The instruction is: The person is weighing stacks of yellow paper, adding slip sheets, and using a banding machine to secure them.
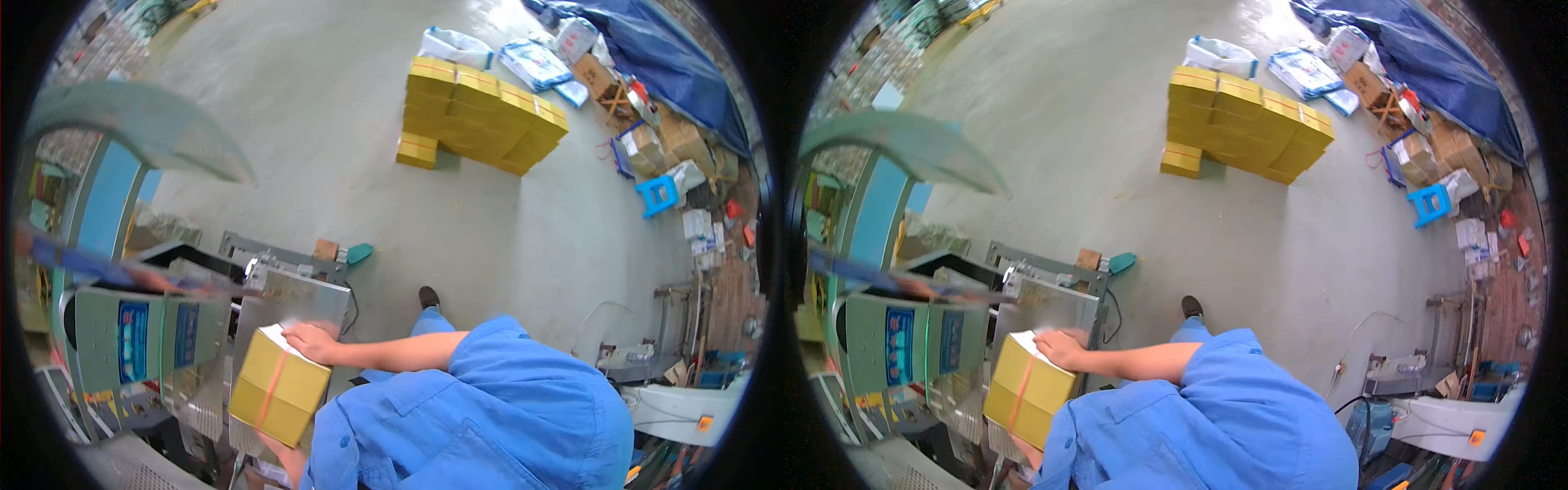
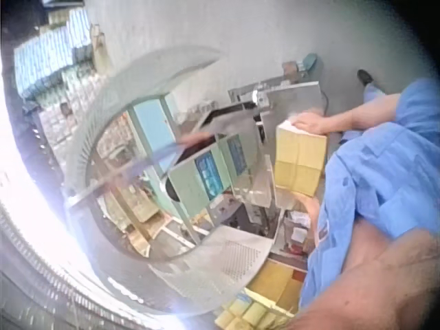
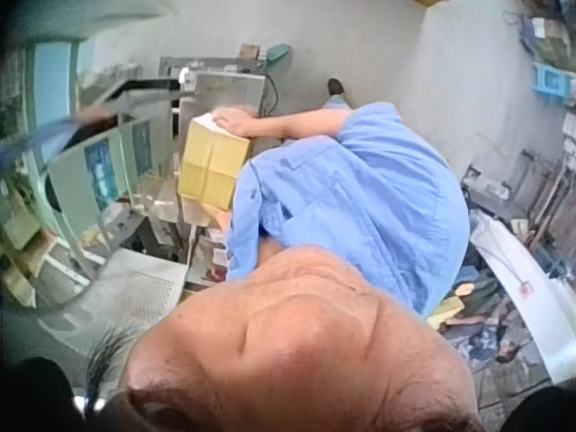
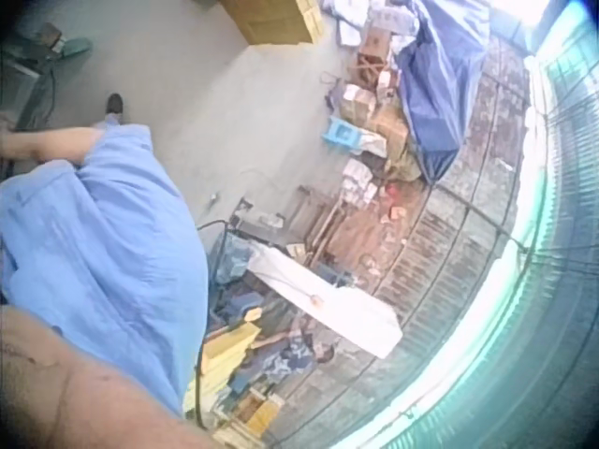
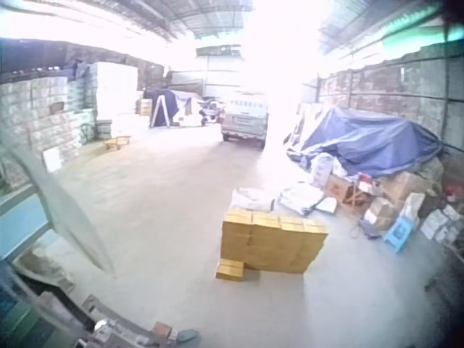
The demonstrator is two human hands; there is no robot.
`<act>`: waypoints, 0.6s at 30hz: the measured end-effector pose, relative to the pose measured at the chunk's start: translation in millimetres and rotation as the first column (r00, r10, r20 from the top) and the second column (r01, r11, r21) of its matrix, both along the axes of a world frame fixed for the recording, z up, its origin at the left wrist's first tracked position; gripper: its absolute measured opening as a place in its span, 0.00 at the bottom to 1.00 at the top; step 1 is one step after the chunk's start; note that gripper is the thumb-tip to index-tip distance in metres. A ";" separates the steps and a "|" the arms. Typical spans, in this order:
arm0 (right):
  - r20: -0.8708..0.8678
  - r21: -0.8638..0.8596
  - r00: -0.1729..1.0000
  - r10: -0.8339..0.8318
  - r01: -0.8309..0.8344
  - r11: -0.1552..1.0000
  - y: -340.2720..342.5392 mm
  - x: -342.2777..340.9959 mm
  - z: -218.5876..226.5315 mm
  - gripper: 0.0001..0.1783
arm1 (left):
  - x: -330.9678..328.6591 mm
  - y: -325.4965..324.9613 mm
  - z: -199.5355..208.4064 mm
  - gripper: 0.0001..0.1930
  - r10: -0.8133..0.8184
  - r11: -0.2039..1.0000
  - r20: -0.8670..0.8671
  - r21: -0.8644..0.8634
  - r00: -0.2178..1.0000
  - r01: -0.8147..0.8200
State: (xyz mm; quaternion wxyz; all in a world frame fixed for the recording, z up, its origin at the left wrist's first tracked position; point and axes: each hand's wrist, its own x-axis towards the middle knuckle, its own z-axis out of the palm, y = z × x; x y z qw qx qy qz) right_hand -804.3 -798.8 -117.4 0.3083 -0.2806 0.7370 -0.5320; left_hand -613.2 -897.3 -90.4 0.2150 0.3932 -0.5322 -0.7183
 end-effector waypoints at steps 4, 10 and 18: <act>0.141 -0.041 0.984 -0.109 0.115 0.992 94.0 -29.8 8.4 0.19 | -67.3 60.5 17.9 0.28 -0.077 0.983 -0.058 0.163 0.995 0.086; 0.601 -0.151 0.719 -0.350 0.531 0.834 265.0 -152.7 1.7 0.16 | -172.0 163.2 56.7 0.28 -0.170 0.934 -0.042 0.311 0.984 0.175; 0.787 -0.067 0.412 -0.459 0.797 0.600 443.3 -284.2 1.2 0.16 | -397.0 298.1 56.3 0.32 -0.380 0.839 -0.030 0.410 0.924 0.358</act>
